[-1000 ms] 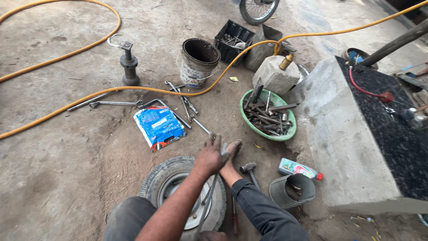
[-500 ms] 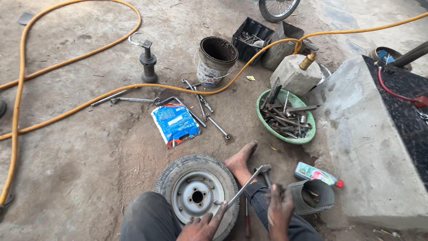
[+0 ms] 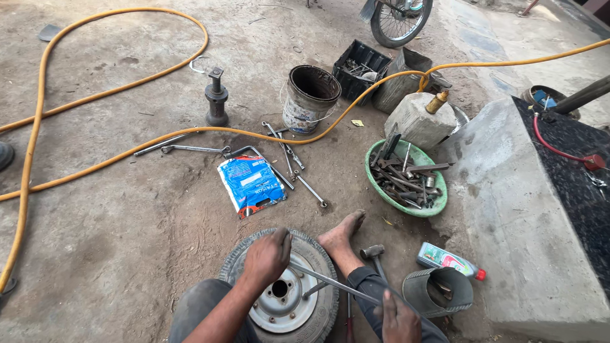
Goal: The person sits on the ground with a small rubber wheel between their legs and uses a long lug wrench to loosen and turn the wheel's lug nuts, repositioning the wrench on different nuts and steadying the wheel by hand. They continue working the nuts around the hub and finish handling the wheel rim by hand.
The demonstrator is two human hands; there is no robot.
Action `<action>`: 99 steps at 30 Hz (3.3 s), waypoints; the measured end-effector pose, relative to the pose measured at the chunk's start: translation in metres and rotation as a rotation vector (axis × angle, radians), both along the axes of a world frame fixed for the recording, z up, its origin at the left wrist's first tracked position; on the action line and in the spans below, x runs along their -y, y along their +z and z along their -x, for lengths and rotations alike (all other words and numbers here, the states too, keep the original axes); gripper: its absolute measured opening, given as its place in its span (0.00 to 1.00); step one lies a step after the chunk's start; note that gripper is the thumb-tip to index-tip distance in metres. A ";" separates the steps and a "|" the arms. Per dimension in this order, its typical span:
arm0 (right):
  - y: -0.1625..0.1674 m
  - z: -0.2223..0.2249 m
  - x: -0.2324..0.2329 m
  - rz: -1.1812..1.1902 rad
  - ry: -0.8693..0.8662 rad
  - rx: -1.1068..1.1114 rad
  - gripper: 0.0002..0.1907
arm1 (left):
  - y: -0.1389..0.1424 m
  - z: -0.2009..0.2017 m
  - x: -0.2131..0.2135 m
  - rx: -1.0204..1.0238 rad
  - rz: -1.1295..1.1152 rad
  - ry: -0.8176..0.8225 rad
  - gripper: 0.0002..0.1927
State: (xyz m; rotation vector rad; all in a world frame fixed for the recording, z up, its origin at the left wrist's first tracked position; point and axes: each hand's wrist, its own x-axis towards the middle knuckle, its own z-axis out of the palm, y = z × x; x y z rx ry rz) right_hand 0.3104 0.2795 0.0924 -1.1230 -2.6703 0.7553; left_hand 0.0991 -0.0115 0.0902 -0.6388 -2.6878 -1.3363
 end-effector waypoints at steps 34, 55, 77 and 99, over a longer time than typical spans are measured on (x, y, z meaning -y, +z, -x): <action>0.031 -0.045 0.089 0.381 0.220 -0.169 0.31 | 0.035 -0.008 0.011 -0.135 0.308 -0.088 0.28; 0.015 0.019 0.035 0.355 -0.022 -0.731 0.16 | 0.042 -0.135 0.051 0.237 0.238 -0.409 0.25; -0.105 -0.033 0.135 0.191 0.894 -0.383 0.25 | 0.069 -0.026 -0.171 0.205 0.364 -0.451 0.26; 0.042 0.031 0.048 -0.150 0.368 -0.356 0.19 | 0.020 -0.083 0.054 0.049 0.245 -0.258 0.26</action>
